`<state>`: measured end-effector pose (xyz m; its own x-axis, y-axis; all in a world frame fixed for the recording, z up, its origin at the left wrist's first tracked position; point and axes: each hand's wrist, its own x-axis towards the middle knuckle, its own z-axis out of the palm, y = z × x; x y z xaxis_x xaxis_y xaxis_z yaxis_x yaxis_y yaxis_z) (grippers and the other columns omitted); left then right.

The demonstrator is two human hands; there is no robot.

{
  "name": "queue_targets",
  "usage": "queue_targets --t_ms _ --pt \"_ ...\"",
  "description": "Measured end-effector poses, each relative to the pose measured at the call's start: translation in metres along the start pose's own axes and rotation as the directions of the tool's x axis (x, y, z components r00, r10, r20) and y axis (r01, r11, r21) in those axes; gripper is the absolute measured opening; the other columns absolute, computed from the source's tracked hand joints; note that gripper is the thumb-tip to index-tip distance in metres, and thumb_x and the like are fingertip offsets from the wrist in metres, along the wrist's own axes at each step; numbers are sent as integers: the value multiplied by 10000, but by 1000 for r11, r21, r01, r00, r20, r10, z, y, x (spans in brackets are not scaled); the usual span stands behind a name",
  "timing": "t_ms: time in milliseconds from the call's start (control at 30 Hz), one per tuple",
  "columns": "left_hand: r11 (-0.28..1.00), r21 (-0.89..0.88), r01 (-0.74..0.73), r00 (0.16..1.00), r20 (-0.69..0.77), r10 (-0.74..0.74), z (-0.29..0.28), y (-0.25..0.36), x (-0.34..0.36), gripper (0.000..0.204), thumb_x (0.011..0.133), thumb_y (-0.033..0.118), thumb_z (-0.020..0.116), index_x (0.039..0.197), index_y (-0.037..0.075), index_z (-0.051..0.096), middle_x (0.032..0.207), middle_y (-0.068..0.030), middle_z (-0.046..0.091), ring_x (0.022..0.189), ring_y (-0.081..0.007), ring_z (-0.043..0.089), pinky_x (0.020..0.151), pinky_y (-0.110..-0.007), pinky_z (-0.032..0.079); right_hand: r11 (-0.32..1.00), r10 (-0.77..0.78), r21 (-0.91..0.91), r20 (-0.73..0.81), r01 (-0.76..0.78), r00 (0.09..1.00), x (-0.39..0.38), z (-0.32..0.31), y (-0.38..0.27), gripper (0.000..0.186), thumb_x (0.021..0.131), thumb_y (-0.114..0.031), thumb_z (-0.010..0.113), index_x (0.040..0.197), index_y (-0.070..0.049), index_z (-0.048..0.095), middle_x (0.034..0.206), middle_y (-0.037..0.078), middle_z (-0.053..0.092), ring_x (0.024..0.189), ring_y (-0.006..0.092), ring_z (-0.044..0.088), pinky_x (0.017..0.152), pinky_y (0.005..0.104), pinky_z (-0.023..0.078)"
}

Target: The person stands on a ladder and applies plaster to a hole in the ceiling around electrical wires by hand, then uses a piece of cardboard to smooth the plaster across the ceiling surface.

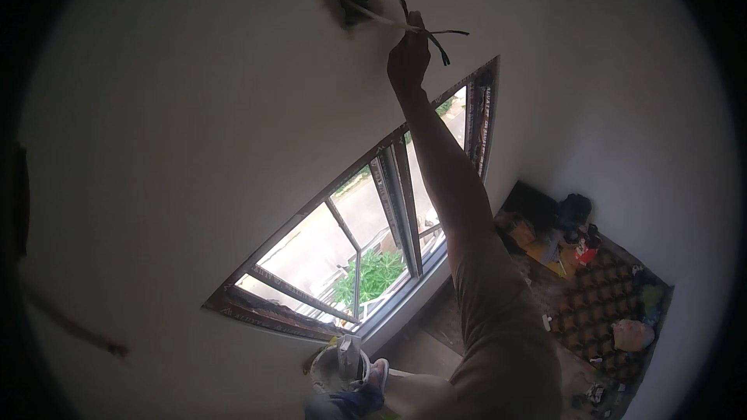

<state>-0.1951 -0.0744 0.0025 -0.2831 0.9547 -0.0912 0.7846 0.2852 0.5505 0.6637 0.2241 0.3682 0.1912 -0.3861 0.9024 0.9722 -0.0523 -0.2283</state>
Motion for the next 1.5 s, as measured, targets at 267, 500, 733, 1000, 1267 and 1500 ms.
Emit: queue_targets --t_ms 267,500,733,1000,1267,1500 --pt "981 195 -23 975 219 -21 61 150 -5 494 839 345 690 1135 -39 595 1047 -241 666 968 -407 626 886 -460 497 948 -304 144 129 285 944 37 35 8 480 914 65 437 1393 33 448 1340 244 542 1268 394 519 1072 444 440" --pt "965 247 -85 954 300 7 77 191 -7 524 825 361 701 1149 -35 590 1062 -240 663 981 -408 624 893 -464 496 944 -250 307 434 119 866 34 31 8 605 857 107 411 1451 2 375 1413 217 484 1299 391 488 1083 435 435" --pt "960 254 -115 937 349 20 79 200 -6 553 811 376 711 1164 -32 585 1076 -240 660 995 -409 623 900 -467 495 970 -213 198 423 140 881 -18 5 17 590 868 96 347 1454 27 341 1456 241 424 1380 397 381 1148 428 334" --pt "958 268 -103 941 339 6 78 202 -7 588 795 394 723 1180 -27 579 1092 -240 657 1010 -411 621 907 -472 493 975 101 93 622 -200 776 -1 15 3 581 892 86 390 1465 25 315 1375 260 500 1312 394 470 1085 450 404" --pt "952 284 -114 942 335 13 79 202 -10 623 780 411 734 1196 -23 573 1109 -240 653 1025 -413 619 915 -476 492 962 -231 244 478 124 847 32 29 17 562 898 71 374 1457 31 326 1397 254 477 1322 416 445 1077 480 404" --pt "950 298 -97 942 336 -10 76 199 -9 654 766 427 745 1210 -19 568 1123 -239 651 1038 -414 617 922 -479 491 947 -313 216 460 238 830 -14 -8 -2 643 873 66 401 1500 0 271 1449 262 411 1441 363 285 1171 414 317"
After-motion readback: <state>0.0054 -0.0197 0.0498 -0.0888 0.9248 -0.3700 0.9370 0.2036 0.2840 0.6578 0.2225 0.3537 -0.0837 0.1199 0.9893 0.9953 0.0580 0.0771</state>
